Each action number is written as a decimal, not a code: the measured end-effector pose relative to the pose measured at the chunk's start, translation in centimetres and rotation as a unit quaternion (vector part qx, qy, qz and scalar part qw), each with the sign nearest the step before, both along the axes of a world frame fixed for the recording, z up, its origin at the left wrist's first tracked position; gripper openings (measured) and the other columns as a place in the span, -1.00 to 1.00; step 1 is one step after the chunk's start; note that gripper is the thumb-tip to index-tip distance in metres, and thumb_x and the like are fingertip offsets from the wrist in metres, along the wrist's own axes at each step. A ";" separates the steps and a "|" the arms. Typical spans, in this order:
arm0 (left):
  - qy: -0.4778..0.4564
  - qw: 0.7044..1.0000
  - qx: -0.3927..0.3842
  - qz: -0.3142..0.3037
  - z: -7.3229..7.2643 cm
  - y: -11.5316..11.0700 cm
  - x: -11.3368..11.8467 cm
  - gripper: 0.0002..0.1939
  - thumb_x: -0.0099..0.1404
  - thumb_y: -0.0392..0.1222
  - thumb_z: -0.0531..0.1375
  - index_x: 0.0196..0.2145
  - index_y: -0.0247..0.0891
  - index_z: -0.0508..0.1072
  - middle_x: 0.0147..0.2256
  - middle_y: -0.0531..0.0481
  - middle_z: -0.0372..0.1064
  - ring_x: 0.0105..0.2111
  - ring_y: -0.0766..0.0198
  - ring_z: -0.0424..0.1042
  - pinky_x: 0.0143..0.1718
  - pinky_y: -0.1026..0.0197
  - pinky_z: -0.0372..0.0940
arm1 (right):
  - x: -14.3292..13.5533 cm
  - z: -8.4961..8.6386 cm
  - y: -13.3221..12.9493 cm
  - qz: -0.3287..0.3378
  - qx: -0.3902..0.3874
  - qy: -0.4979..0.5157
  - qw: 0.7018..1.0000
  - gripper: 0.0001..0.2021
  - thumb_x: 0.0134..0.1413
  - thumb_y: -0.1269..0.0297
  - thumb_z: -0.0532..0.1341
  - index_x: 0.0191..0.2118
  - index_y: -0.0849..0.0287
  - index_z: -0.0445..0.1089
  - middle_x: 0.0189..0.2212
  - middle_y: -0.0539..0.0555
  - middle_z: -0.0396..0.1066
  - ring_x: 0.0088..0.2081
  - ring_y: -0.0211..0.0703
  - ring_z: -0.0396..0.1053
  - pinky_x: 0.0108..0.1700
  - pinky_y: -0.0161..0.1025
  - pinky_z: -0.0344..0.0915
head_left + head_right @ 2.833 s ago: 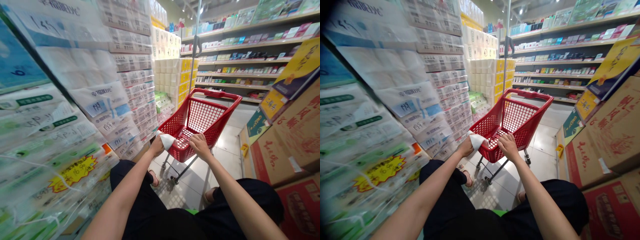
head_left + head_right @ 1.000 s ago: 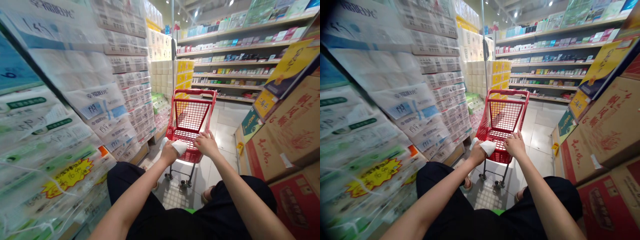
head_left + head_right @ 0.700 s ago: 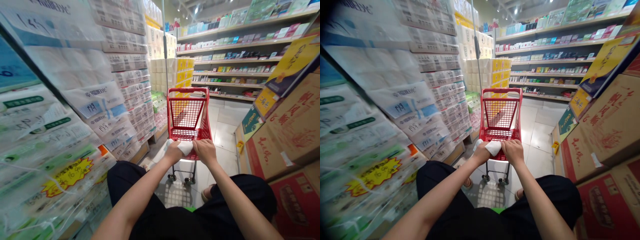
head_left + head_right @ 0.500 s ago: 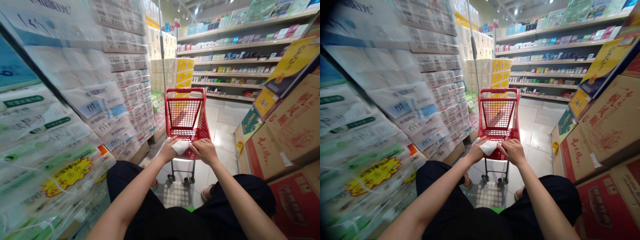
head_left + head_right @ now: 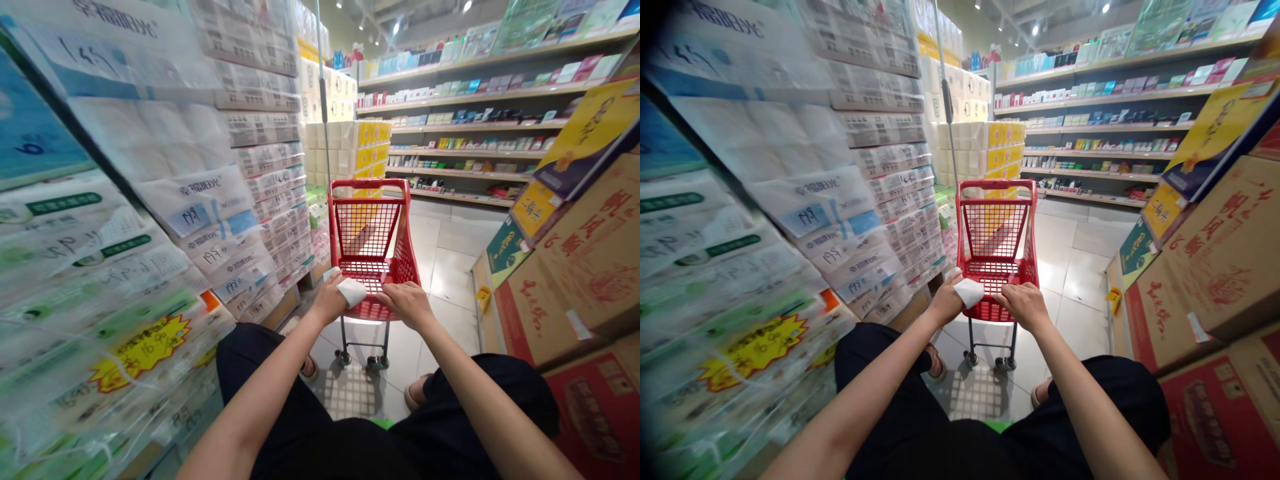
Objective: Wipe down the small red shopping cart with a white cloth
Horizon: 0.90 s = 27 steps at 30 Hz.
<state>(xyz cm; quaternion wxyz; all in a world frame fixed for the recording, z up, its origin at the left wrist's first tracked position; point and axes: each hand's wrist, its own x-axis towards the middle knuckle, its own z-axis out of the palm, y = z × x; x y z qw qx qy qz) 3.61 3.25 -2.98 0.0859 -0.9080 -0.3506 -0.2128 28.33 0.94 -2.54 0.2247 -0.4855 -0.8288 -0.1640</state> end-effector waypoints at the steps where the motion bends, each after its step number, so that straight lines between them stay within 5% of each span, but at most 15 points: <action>1: 0.010 1.000 0.000 0.010 0.0 -0.1 0.8 -0.72 0.36 -0.29 0.05 -0.02 -0.17 0.44 -0.10 -0.09 0.43 -0.03 0.12 0.37 0.21 -0.05 0.13 | -0.1 0.0 0.0 -0.008 -0.001 0.003 1.000 -0.58 0.38 0.05 -0.11 -0.40 0.12 0.31 -0.44 0.00 0.51 -0.41 -0.25 0.36 -0.23 -0.22 -0.02; 5: 0.031 0.999 -0.018 0.037 -0.2 -0.6 4.4 -0.83 0.33 -0.28 0.09 -0.19 -0.30 0.46 -0.25 -0.17 0.43 -0.21 0.09 0.42 -0.12 0.02 0.30 | -0.1 0.2 -0.2 -0.039 -0.006 0.017 0.999 -0.59 0.40 0.10 -0.16 -0.35 0.11 0.31 -0.48 -0.04 0.50 -0.46 -0.27 0.35 -0.28 -0.22 -0.04; 12: 0.041 0.998 -0.034 0.023 0.0 -1.3 7.8 -0.80 0.34 -0.26 0.08 -0.17 -0.36 0.44 -0.32 -0.20 0.44 -0.28 0.08 0.45 -0.25 0.04 0.30 | 1.1 0.1 -0.2 -0.072 0.020 0.004 0.997 -0.57 0.39 0.11 -0.16 -0.36 0.11 0.34 -0.52 -0.02 0.49 -0.49 -0.26 0.35 -0.28 -0.21 -0.05; 15: 0.029 0.999 -0.020 0.010 0.2 -1.7 7.1 -0.75 0.39 -0.21 0.03 -0.12 -0.33 0.45 -0.27 -0.19 0.46 -0.23 0.08 0.46 -0.18 0.01 0.33 | 1.9 0.1 -0.2 -0.071 0.029 -0.008 0.997 -0.57 0.38 0.12 -0.14 -0.40 0.11 0.33 -0.54 -0.02 0.48 -0.50 -0.26 0.34 -0.25 -0.21 -0.04; 18: -0.003 1.000 0.024 -0.019 -0.3 -2.2 5.2 -0.67 0.42 -0.17 0.02 0.09 -0.23 0.36 0.02 -0.16 0.40 0.05 0.09 0.37 0.12 -0.04 0.24 | 2.6 0.2 -0.2 -0.065 0.030 -0.010 0.997 -0.57 0.38 0.13 -0.13 -0.42 0.12 0.34 -0.55 -0.02 0.47 -0.50 -0.25 0.33 -0.24 -0.20 -0.04; 22: -0.057 0.996 0.073 -0.004 -2.4 -3.3 2.7 -0.48 0.43 -0.23 0.00 0.31 -0.15 0.06 0.29 -0.11 0.07 0.31 0.14 0.04 0.33 -0.02 0.00 | 3.0 0.2 -0.3 -0.063 0.025 0.001 0.998 -0.56 0.38 0.13 -0.13 -0.41 0.12 0.36 -0.55 -0.02 0.47 -0.48 -0.25 0.35 -0.24 -0.21 -0.04; 27: -0.109 0.992 0.067 0.015 -4.8 -4.5 1.4 -0.40 0.43 -0.27 -0.01 0.36 -0.24 -0.09 0.30 -0.16 0.07 0.32 0.14 0.02 0.34 -0.04 0.02 | 2.5 0.1 -0.7 -0.061 0.018 0.010 0.998 -0.58 0.37 0.13 -0.11 -0.44 0.12 0.33 -0.54 -0.01 0.47 -0.48 -0.24 0.33 -0.24 -0.20 -0.03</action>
